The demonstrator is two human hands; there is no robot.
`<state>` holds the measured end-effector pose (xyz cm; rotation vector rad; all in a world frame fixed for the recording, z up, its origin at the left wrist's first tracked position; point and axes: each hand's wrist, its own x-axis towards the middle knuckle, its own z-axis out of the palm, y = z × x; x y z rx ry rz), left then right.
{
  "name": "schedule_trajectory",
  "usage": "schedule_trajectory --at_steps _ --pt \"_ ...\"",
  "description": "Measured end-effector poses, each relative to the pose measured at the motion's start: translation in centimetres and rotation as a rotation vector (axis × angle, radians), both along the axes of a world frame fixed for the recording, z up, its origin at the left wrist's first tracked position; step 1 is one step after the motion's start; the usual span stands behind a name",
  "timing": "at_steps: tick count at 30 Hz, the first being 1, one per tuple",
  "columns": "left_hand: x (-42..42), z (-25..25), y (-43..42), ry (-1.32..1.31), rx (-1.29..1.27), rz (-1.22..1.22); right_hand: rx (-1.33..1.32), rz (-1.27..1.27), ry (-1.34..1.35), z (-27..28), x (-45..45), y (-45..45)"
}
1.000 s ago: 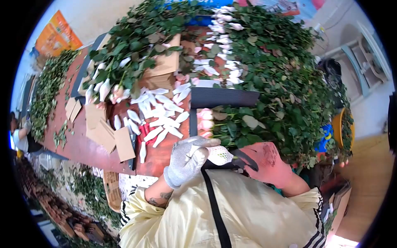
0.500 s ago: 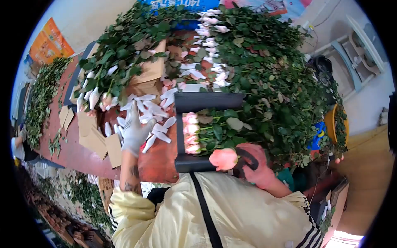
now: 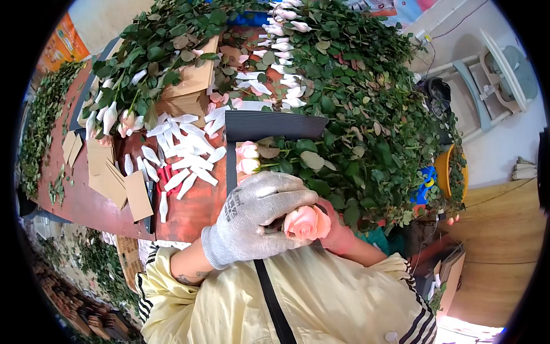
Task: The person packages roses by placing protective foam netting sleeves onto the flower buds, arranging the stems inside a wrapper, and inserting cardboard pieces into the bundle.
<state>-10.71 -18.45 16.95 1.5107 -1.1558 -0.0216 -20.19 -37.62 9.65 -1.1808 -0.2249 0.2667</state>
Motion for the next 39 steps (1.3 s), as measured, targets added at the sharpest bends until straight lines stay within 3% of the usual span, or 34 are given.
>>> schedule_trajectory --at_steps 4,6,7,8,13,15,17,19,21,23,25,27,28,31,32,35,37,39 --pt "0.3 -0.2 0.1 -0.014 0.020 0.031 -0.090 -0.068 -0.006 0.0 0.0 1.0" --pt "0.8 -0.1 0.4 -0.020 0.031 0.057 -0.313 -0.253 -0.014 1.6 0.3 1.4" --pt "1.1 -0.1 0.6 0.000 0.045 0.074 -0.560 -0.347 -0.061 2.3 0.5 0.9" --pt "1.0 -0.8 0.6 0.033 0.070 0.122 -0.815 -0.307 -0.414 2.3 1.0 -0.4" --pt "1.4 -1.8 0.5 0.258 0.040 0.037 -0.952 -0.177 -0.584 5.5 3.3 -1.7" --pt "1.9 -1.9 0.4 0.058 0.138 0.013 -1.136 -0.128 -0.605 6.0 3.8 -2.8" --pt "2.1 -3.5 1.0 0.022 0.254 0.049 -1.366 -0.248 -0.748 7.6 4.5 -4.2" --pt "2.2 -4.6 1.4 -0.070 0.632 0.176 -1.491 -0.301 -0.767 8.4 6.3 -6.0" --pt "2.6 -5.4 0.6 -0.142 0.695 0.191 -1.593 -0.291 -0.717 9.1 8.3 -6.2" --pt "3.2 -5.6 -1.0 -0.259 0.845 0.289 -1.691 -0.345 -0.838 8.2 9.8 -4.9" --pt "3.8 -6.9 -2.3 -0.194 0.914 0.282 -1.860 -0.285 -1.027 6.6 11.5 -3.5" --pt "4.1 -7.4 -2.8 -0.190 1.178 0.270 -1.902 -0.172 -1.184 4.8 12.7 -2.4" --pt "4.2 -7.6 -2.7 -0.113 1.163 0.239 -1.921 -0.009 -1.026 4.7 13.2 -1.5" --pt "3.3 -8.4 -2.0 -0.157 1.107 0.262 -1.882 -0.044 -1.078 1.6 13.9 -0.3" --pt "2.9 -8.4 -1.8 -0.193 1.087 0.277 -1.930 0.128 -0.939 1.1 14.3 0.1" --pt "3.1 -8.5 -1.4 -0.159 1.072 0.254 -1.989 0.203 -0.855 -0.9 14.7 0.6" --pt "2.9 -8.5 -1.3 -0.153 1.071 0.253 -1.968 0.212 -0.916 -2.0 15.1 0.3" --pt "2.8 -8.4 -1.2 -0.158 1.069 0.248 -1.849 0.018 -1.105 -2.6 15.4 0.1"
